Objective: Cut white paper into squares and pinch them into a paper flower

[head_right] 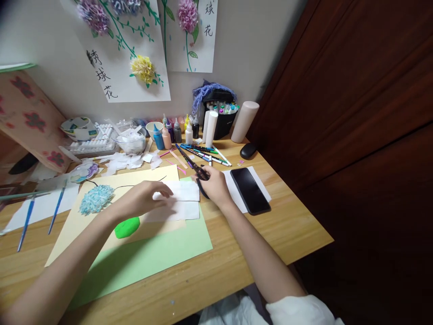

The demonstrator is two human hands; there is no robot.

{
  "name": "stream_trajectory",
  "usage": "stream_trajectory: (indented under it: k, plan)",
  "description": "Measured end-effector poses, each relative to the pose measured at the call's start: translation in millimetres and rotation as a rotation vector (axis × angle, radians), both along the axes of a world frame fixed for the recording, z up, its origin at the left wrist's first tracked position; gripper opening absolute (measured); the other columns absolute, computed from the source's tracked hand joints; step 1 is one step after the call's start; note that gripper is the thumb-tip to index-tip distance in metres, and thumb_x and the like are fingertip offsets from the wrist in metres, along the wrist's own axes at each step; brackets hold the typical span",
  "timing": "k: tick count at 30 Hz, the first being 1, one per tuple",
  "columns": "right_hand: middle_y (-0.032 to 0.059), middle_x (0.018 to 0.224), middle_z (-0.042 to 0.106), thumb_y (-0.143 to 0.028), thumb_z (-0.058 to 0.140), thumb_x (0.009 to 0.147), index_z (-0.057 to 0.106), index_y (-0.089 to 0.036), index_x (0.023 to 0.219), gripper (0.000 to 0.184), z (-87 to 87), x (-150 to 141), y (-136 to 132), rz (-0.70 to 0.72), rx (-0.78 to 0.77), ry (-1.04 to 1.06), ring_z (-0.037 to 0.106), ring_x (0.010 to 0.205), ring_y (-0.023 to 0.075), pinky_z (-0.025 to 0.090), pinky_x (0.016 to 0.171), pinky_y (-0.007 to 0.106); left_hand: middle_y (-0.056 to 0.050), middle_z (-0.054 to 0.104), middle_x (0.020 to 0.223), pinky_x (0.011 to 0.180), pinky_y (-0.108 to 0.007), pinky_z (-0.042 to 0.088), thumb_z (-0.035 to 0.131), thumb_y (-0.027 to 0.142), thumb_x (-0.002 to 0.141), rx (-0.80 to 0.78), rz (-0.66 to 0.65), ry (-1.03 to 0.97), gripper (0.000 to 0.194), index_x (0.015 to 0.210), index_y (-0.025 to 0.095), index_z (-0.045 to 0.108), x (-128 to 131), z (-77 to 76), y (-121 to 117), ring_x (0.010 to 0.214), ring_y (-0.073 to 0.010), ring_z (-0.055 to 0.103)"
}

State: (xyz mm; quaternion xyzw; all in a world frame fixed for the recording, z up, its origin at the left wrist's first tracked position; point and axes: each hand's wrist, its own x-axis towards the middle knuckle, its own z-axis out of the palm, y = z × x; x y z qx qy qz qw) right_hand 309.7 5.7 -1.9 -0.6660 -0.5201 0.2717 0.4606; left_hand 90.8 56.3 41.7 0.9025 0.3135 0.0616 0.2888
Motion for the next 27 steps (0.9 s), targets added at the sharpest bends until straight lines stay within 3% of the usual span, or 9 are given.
stream_trajectory:
  k: [5, 8, 11, 14, 17, 19, 22, 23, 27]
  plan:
    - [0.004, 0.073, 0.066, -0.032, 0.063, 0.072, 0.062, -0.019, 0.078, 0.014, 1.4, 9, 0, -0.152, -0.129, -0.429, 0.059, 0.068, 0.02, 0.04, 0.061, 0.029, -0.009, 0.06, 0.1, 0.066, -0.029, 0.046, 0.061, 0.023, 0.076, 0.271, -0.117, 0.148, 0.021, 0.096, 0.017, 0.063, 15, -6.6, -16, 0.085, -0.0215, 0.059]
    - [0.0079, 0.076, 0.066, -0.027, 0.061, 0.075, 0.062, -0.017, 0.082, 0.012, -1.7, 5, 0, -0.158, -0.188, -0.566, 0.06, 0.072, 0.0226, 0.04, 0.063, 0.03, -0.011, 0.059, 0.094, 0.065, -0.03, 0.045, 0.05, 0.014, 0.081, 0.405, -0.123, 0.241, 0.013, 0.09, 0.013, 0.06, 21, -18.5, -16, 0.082, -0.0222, 0.058]
    - [0.013, 0.083, 0.066, -0.023, 0.06, 0.077, 0.062, -0.015, 0.083, 0.011, -7.8, 3, 1, -0.176, -0.224, -0.64, 0.061, 0.08, 0.0259, 0.043, 0.069, 0.033, -0.011, 0.059, 0.088, 0.062, -0.031, 0.044, 0.042, 0.011, 0.086, 0.491, -0.155, 0.283, 0.017, 0.085, 0.012, 0.059, 23, -27.5, -11, 0.078, -0.0221, 0.058]
    - [0.0176, 0.094, 0.065, -0.022, 0.062, 0.076, 0.062, -0.012, 0.092, 0.019, -10.7, 5, 2, -0.197, -0.186, -0.672, 0.06, 0.092, 0.0296, 0.044, 0.078, 0.038, -0.011, 0.059, 0.083, 0.059, -0.031, 0.042, 0.036, 0.011, 0.089, 0.561, -0.163, 0.316, 0.023, 0.083, 0.011, 0.059, 22, -27.2, -9, 0.073, -0.0221, 0.058]
    - [0.0177, 0.103, 0.062, -0.023, 0.063, 0.078, 0.062, -0.012, 0.098, 0.023, -1.5, 7, -2, -0.185, -0.041, -0.667, 0.055, 0.103, 0.0307, 0.042, 0.088, 0.042, -0.01, 0.058, 0.08, 0.056, -0.031, 0.041, 0.034, 0.008, 0.089, 0.622, -0.113, 0.32, 0.025, 0.083, 0.011, 0.058, 18, -19.1, -17, 0.07, -0.0224, 0.057]
    - [0.0134, 0.106, 0.061, -0.027, 0.064, 0.078, 0.062, -0.017, 0.101, 0.025, 10.1, 6, -10, -0.043, 0.1, -0.613, 0.055, 0.105, 0.0277, 0.041, 0.092, 0.041, -0.011, 0.058, 0.081, 0.056, -0.032, 0.041, 0.035, 0.004, 0.087, 0.65, -0.103, 0.327, 0.024, 0.083, 0.012, 0.057, 15, -14.4, -28, 0.071, -0.0232, 0.057]
    - [0.0063, 0.11, 0.062, -0.031, 0.069, 0.075, 0.058, -0.023, 0.109, 0.037, 22.3, -2, -28, 0.543, 0.145, -0.505, 0.055, 0.106, 0.0225, 0.044, 0.09, 0.036, -0.011, 0.059, 0.081, 0.057, -0.032, 0.042, 0.039, -0.001, 0.081, 0.651, -0.148, 0.357, 0.022, 0.081, 0.012, 0.057, 9, -16.1, -45, 0.073, -0.0232, 0.057]
    - [0.0057, 0.109, 0.062, -0.029, 0.07, 0.073, 0.059, -0.024, 0.107, 0.036, 22.4, -5, -34, 0.628, 0.152, -0.504, 0.056, 0.104, 0.0224, 0.045, 0.089, 0.036, -0.011, 0.059, 0.081, 0.057, -0.032, 0.042, 0.04, -0.001, 0.081, 0.653, -0.161, 0.356, 0.021, 0.081, 0.012, 0.056, 8, -19.3, -50, 0.073, -0.0229, 0.057]
    - [0.0077, 0.101, 0.065, -0.015, 0.06, 0.079, 0.061, -0.019, 0.099, 0.02, 6.3, -15, -48, 0.658, 0.181, -0.628, 0.058, 0.098, 0.0219, 0.048, 0.083, 0.035, -0.008, 0.058, 0.08, 0.058, -0.031, 0.043, 0.046, 0.003, 0.081, 0.685, -0.163, 0.303, 0.014, 0.081, 0.013, 0.054, 2, -37.2, -57, 0.073, -0.0215, 0.056]
